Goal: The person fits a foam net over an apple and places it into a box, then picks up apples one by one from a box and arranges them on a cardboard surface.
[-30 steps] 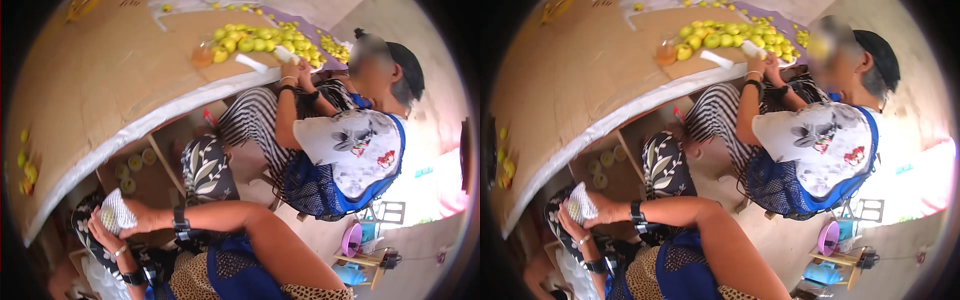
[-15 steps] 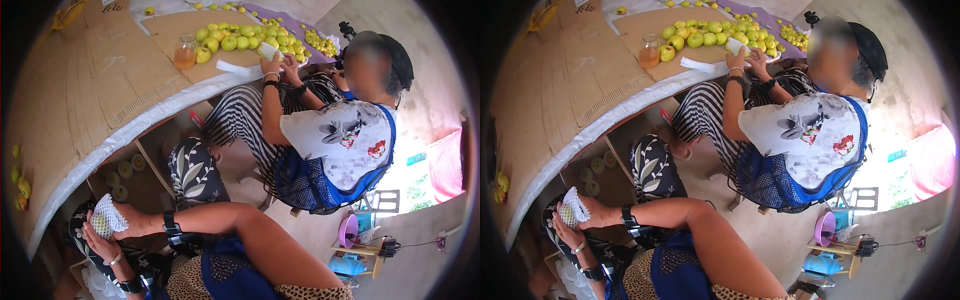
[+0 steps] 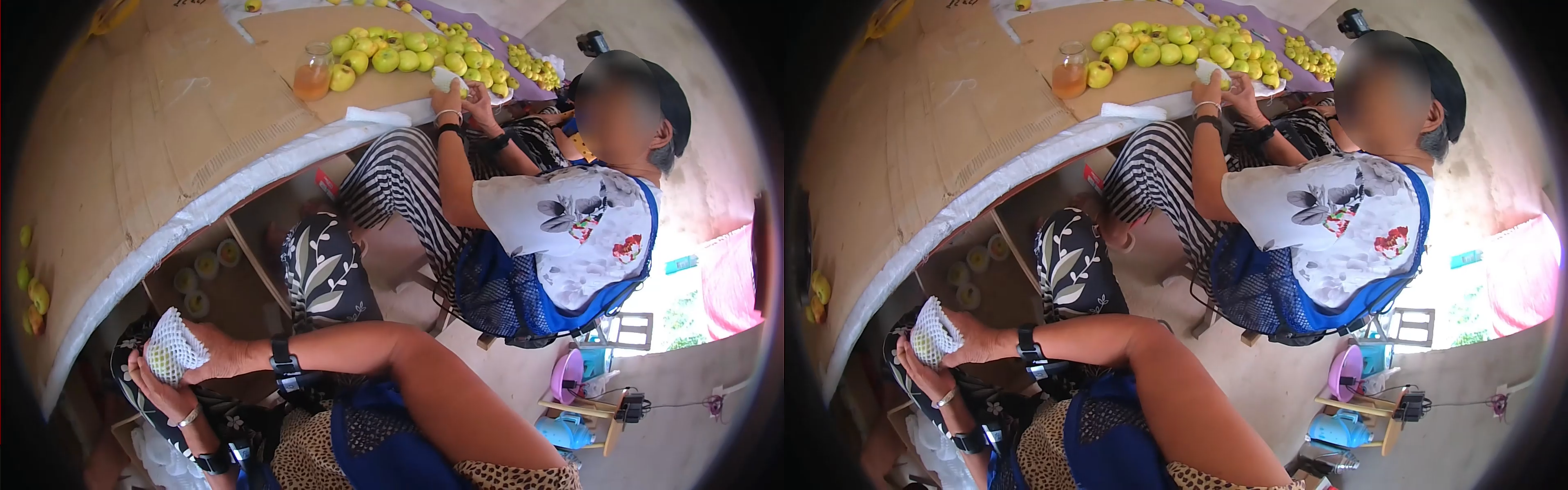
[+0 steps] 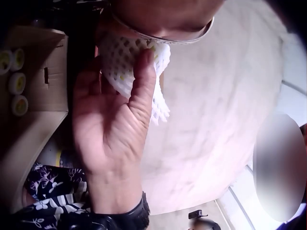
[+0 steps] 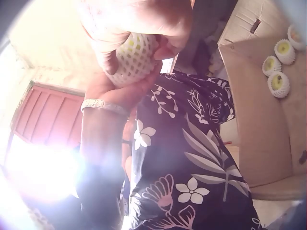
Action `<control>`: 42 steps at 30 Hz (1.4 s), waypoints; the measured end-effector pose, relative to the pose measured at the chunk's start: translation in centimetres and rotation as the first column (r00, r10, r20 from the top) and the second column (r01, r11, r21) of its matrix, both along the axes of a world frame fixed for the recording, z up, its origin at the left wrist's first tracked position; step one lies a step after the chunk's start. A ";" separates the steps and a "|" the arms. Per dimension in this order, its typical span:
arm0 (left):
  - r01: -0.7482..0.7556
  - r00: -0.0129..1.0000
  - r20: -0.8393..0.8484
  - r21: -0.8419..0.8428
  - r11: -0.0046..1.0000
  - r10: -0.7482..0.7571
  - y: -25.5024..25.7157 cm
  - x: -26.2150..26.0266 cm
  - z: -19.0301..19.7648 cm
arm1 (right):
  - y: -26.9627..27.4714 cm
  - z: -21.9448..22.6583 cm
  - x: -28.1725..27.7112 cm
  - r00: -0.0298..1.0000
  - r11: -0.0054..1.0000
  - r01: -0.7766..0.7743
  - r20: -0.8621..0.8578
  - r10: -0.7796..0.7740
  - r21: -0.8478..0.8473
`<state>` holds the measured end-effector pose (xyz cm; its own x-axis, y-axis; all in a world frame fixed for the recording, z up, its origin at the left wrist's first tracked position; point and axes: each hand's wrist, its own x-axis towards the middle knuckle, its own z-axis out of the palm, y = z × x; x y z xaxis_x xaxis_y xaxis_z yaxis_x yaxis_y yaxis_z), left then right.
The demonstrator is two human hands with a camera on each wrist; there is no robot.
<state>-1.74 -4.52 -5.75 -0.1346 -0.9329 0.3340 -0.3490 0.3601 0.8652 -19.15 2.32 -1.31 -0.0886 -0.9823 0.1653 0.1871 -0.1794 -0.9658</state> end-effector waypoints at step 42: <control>0.522 0.347 -0.728 0.674 0.523 0.591 0.4 -3.1 2.5 | -1.2 0.4 -1.9 0.974 0.867 -0.220 0.056 0.218 0.447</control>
